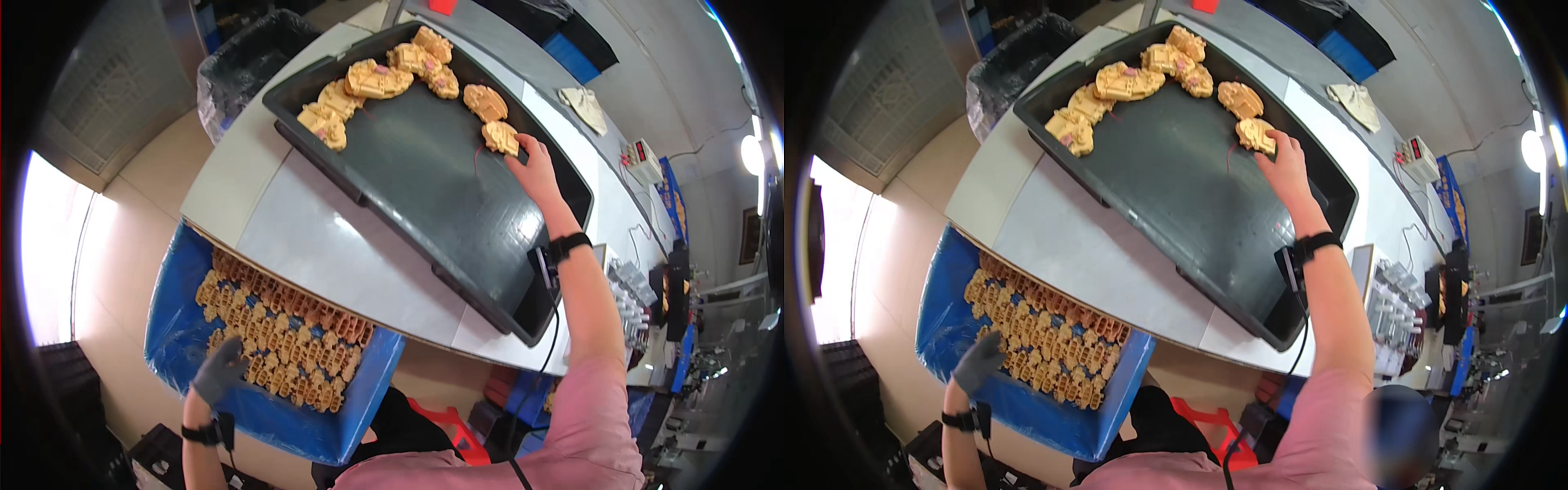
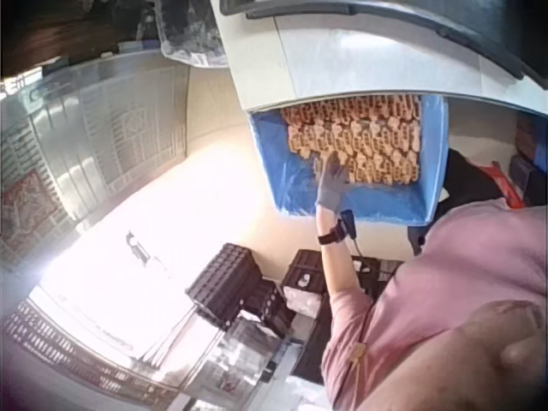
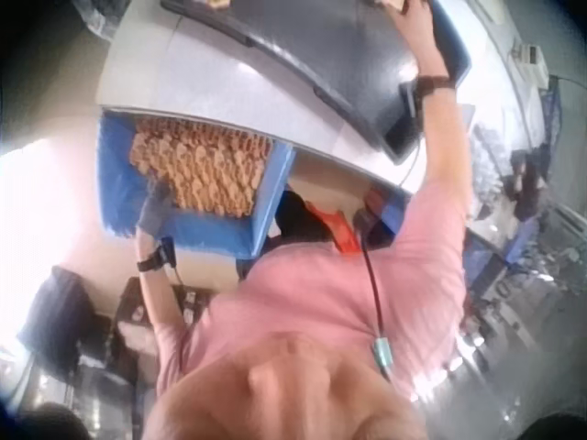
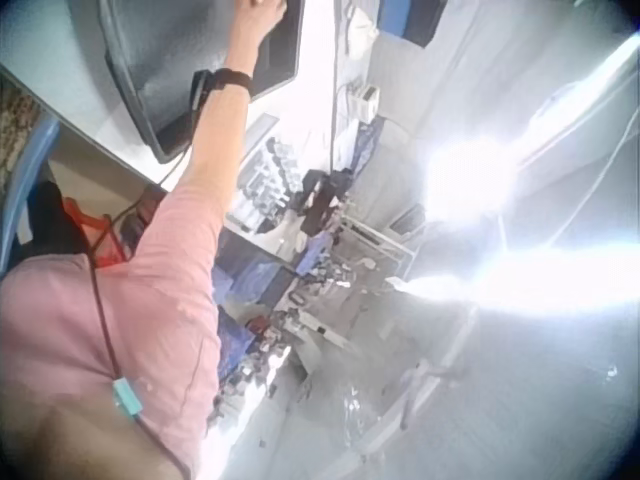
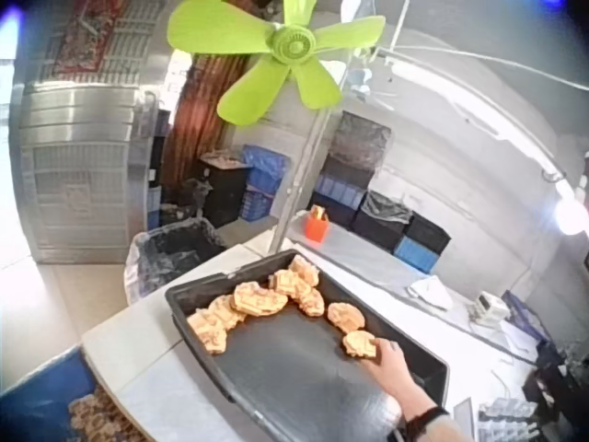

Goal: Sorting, assembling, and testing plastic toy components at a workstation jig.

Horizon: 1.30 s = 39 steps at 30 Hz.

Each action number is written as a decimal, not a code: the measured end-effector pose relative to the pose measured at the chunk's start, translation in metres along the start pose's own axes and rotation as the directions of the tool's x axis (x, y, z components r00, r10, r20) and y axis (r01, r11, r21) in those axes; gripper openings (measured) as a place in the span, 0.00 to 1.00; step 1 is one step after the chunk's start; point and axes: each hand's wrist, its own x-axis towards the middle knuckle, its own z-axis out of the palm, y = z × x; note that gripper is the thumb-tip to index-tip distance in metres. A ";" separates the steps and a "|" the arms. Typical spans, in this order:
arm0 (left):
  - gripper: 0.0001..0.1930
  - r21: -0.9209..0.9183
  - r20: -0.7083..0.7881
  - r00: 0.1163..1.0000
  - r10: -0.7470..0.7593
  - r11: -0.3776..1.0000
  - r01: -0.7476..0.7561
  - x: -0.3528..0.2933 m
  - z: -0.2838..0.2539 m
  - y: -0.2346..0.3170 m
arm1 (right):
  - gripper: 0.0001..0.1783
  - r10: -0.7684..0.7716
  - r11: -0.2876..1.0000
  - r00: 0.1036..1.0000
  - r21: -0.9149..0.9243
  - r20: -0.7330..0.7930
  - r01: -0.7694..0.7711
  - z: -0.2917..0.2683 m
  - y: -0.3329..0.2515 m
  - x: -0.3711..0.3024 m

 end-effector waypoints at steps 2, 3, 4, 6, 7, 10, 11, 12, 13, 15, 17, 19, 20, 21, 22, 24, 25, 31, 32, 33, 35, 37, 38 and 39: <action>0.29 -0.227 0.136 0.988 0.067 0.973 -0.035 -0.036 0.006 0.047 | 0.31 -0.025 0.988 0.996 -0.153 -0.081 0.012 0.020 0.005 0.024; 0.29 -0.234 0.101 0.993 0.063 0.971 -0.038 -0.051 0.007 0.068 | 0.34 0.078 0.965 0.996 -0.246 -0.053 -0.089 0.023 -0.012 0.033; 0.28 -0.315 0.106 0.991 0.080 0.948 -0.043 -0.062 0.010 0.090 | 0.38 0.193 0.920 0.981 -0.341 -0.034 -0.193 0.027 -0.019 0.039; 0.28 -0.395 0.110 0.988 0.112 0.917 -0.060 -0.066 0.029 0.130 | 0.39 0.121 0.959 0.993 -0.259 0.004 -0.116 0.036 0.009 0.051; 0.27 -0.432 0.085 0.980 0.182 0.893 -0.128 -0.066 0.037 0.147 | 0.40 0.057 0.983 0.997 -0.177 0.047 -0.047 0.042 0.019 0.054; 0.25 -0.467 0.064 0.950 0.306 0.851 -0.242 -0.063 0.047 0.190 | 0.32 -0.112 0.981 0.979 -0.141 0.168 0.136 0.048 -0.031 0.029; 0.25 -0.479 0.086 0.917 0.390 0.823 -0.305 -0.060 0.050 0.204 | 0.31 -0.163 0.976 0.957 -0.106 0.238 0.192 0.044 -0.041 0.021; 0.25 -0.487 0.084 0.916 0.393 0.818 -0.306 -0.054 0.054 0.219 | 0.30 -0.147 0.989 0.953 0.045 0.263 0.140 0.037 -0.047 0.011; 0.25 -0.599 0.139 0.908 0.396 0.764 -0.241 -0.049 0.059 0.234 | 0.29 -0.136 0.978 0.949 0.190 0.286 0.083 0.028 -0.049 0.001; 0.24 -0.699 0.183 0.894 0.408 0.693 -0.174 -0.043 0.069 0.253 | 0.28 -0.162 0.947 0.905 0.320 0.393 0.030 0.018 -0.051 -0.019; 0.26 -0.780 0.237 0.860 0.451 0.616 -0.108 -0.035 0.079 0.264 | 0.25 -0.160 0.907 0.895 0.421 0.415 -0.034 -0.004 -0.075 -0.036; 0.28 -0.877 0.295 0.856 0.423 0.475 0.068 -0.036 0.080 0.270 | 0.24 -0.076 0.689 0.800 0.611 0.595 -0.389 -0.019 -0.114 -0.048; 0.30 -0.921 0.360 0.830 0.427 0.304 0.243 -0.039 0.078 0.273 | 0.24 -0.191 0.590 0.753 0.687 0.630 -0.425 -0.033 -0.141 -0.059; 0.30 -0.925 0.352 0.838 0.417 0.294 0.241 -0.034 0.081 0.272 | 0.25 -0.296 0.483 0.701 0.734 0.649 -0.477 -0.042 -0.161 -0.071; 0.31 -0.941 0.338 0.829 0.445 0.170 0.292 -0.030 0.083 0.271 | 0.26 -0.494 0.581 0.682 0.789 0.538 -0.201 -0.050 -0.179 -0.078; 0.36 -0.929 0.278 0.819 0.502 -0.077 0.362 -0.023 0.079 0.271 | 0.27 -0.730 0.587 0.491 0.804 0.475 0.093 -0.059 -0.202 -0.074; 0.35 -0.868 0.343 0.752 0.563 -0.115 0.483 -0.024 0.073 0.278 | 0.27 -0.770 0.583 0.379 0.808 0.513 0.089 -0.059 -0.208 -0.065; 0.30 -0.885 0.347 0.827 0.441 -0.137 0.445 -0.047 0.069 0.222 | 0.24 -0.295 0.955 0.924 -0.053 -0.245 0.291 0.019 -0.067 0.094; 0.29 -0.957 0.287 0.918 0.273 0.118 0.264 -0.057 0.065 0.214 | 0.26 -0.193 0.968 0.953 -0.204 -0.234 0.146 0.030 -0.038 0.105; 0.27 -0.880 0.323 0.877 0.357 -0.227 0.416 -0.060 0.067 0.192 | 0.27 -0.010 0.948 0.989 -0.317 -0.148 -0.038 0.042 -0.032 0.109; 0.27 -0.850 0.305 0.912 0.274 -0.353 0.390 -0.082 0.058 0.177 | 0.27 -0.016 0.934 0.986 -0.355 -0.166 -0.045 0.059 -0.024 0.108; 0.24 -0.853 0.299 0.943 0.144 -0.403 0.331 -0.099 0.056 0.160 | 0.26 -0.006 0.959 0.989 -0.283 -0.145 -0.035 0.072 -0.021 0.102; 0.22 -0.955 0.215 0.976 0.032 -0.203 0.217 -0.110 0.057 0.150 | 0.24 -0.054 0.970 0.982 -0.245 -0.183 0.008 0.069 -0.022 0.096; 0.20 -0.994 0.109 0.992 -0.062 0.018 0.110 -0.119 0.059 0.143 | 0.24 -0.074 0.969 0.981 -0.244 -0.178 0.029 0.067 -0.018 0.090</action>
